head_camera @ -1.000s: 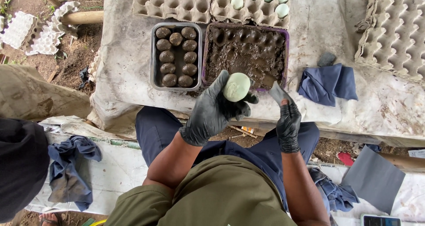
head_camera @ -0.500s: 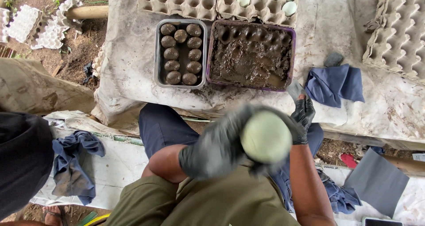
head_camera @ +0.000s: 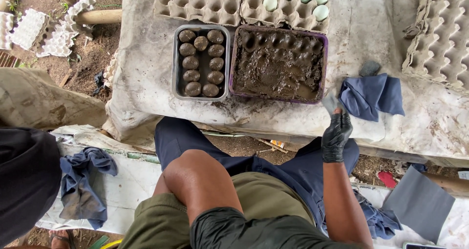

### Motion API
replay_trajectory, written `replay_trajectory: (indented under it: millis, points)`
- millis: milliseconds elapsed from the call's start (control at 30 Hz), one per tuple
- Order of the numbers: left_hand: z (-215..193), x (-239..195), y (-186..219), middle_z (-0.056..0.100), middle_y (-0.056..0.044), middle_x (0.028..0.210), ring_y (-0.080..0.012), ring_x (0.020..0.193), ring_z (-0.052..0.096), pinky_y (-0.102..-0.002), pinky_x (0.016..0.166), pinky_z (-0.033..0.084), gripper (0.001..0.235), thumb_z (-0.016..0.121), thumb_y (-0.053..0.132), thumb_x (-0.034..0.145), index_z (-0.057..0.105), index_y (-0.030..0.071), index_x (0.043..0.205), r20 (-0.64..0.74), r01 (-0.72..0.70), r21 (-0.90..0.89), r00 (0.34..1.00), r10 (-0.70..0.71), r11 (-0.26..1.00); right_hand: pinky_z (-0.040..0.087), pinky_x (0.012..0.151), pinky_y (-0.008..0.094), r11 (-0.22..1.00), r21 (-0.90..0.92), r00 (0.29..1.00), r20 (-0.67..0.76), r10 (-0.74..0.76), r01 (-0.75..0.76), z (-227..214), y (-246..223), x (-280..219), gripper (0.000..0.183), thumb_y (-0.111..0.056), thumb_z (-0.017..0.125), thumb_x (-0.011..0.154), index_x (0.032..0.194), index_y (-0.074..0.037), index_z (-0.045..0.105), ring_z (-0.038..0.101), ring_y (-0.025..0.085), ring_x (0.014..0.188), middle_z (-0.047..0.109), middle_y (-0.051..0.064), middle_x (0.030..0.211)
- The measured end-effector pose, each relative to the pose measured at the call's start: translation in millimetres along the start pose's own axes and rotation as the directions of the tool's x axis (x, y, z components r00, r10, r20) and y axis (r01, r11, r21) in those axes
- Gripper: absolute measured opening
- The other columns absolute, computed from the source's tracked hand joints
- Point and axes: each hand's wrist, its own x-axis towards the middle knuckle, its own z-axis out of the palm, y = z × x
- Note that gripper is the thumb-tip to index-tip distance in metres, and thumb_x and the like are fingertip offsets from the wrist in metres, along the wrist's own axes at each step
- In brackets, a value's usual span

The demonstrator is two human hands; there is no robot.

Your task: The person picks up light green eggs from a cardboard tray, rolls them in a dark mud mixture within a plastic container, and places them into a metal tray. The person repeats this process for multiple eggs.

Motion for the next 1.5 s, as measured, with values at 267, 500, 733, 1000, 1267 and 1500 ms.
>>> replay_trajectory:
  millis: [267, 500, 733, 1000, 1267, 1500]
  points:
    - [5, 17, 42, 0.053, -0.024, 0.147, -0.0278, 0.103, 0.061, -0.034, 0.085, 0.053, 0.05, 0.055, 0.021, 0.104, 0.047, -0.001, 0.148, 0.02, 0.129, -0.311, 0.991, -0.129, 0.942, 0.056, 0.085, 0.051, 0.958, -0.188, 0.971, -0.064, -0.23, 0.214, -1, 37, 54, 0.026, -0.02, 0.064, 0.116, 0.122, 0.004, 0.073, 0.06, 0.054, 0.104, 0.07, 0.034, 0.107]
    - [-6, 38, 58, 0.057, -0.023, 0.144, -0.024, 0.088, 0.068, -0.03, 0.072, 0.061, 0.046, 0.054, 0.027, 0.108, 0.05, 0.002, 0.147, 0.067, 0.213, -0.544, 0.975, -0.212, 0.812, 0.062, 0.077, 0.037, 0.978, 0.033, 0.977, -0.055, -0.204, 0.206, 12, 51, 106, 0.039, -0.028, 0.05, 0.115, 0.137, 0.002, 0.06, 0.069, 0.031, 0.106, 0.065, 0.022, 0.13]
    - [-106, 57, -66, 0.069, -0.022, 0.112, -0.0215, 0.077, 0.069, -0.025, 0.064, 0.062, 0.052, 0.063, 0.029, 0.097, 0.058, -0.005, 0.136, -0.342, 0.148, -0.673, 0.807, -0.482, 0.725, 0.046, 0.089, 0.059, 0.922, -0.385, 0.985, -0.142, -0.096, 0.035, 18, 94, 122, 0.05, -0.04, 0.046, 0.113, 0.129, 0.0, 0.071, 0.056, 0.046, 0.117, 0.07, 0.029, 0.12]
    - [-218, 117, -111, 0.065, -0.021, 0.131, -0.0319, 0.108, 0.071, -0.03, 0.081, 0.067, 0.046, 0.073, 0.01, 0.088, 0.06, -0.001, 0.13, -0.656, 0.198, -0.296, 0.67, -0.349, 0.935, 0.033, 0.113, 0.054, 0.795, -0.517, 0.902, -0.094, -0.421, 0.317, 26, 66, 110, 0.046, -0.025, 0.036, 0.117, 0.128, -0.004, 0.076, 0.068, 0.041, 0.117, 0.074, 0.017, 0.13]
    - [-317, 200, -182, 0.072, -0.005, 0.105, -0.0196, 0.097, 0.071, -0.028, 0.08, 0.067, 0.022, 0.076, 0.015, 0.089, 0.068, 0.01, 0.108, -0.751, 0.371, 0.402, 0.657, 0.069, 0.837, 0.027, 0.116, 0.057, 0.783, -0.54, 0.913, -0.06, -0.403, 0.31, 27, 79, 111, 0.037, -0.019, 0.044, 0.115, 0.13, -0.007, 0.075, 0.065, 0.039, 0.125, 0.072, 0.016, 0.133]
    - [-454, 247, -299, 0.077, -0.01, 0.092, -0.031, 0.082, 0.072, -0.044, 0.069, 0.057, 0.039, 0.092, 0.027, 0.07, 0.076, 0.013, 0.102, -0.585, 0.435, 0.809, 0.662, 0.468, 0.396, 0.023, 0.116, 0.065, 0.782, -0.544, 0.92, -0.042, -0.389, 0.305, 31, 69, 110, 0.041, -0.027, 0.039, 0.119, 0.133, -0.008, 0.072, 0.061, 0.04, 0.129, 0.07, 0.015, 0.136]
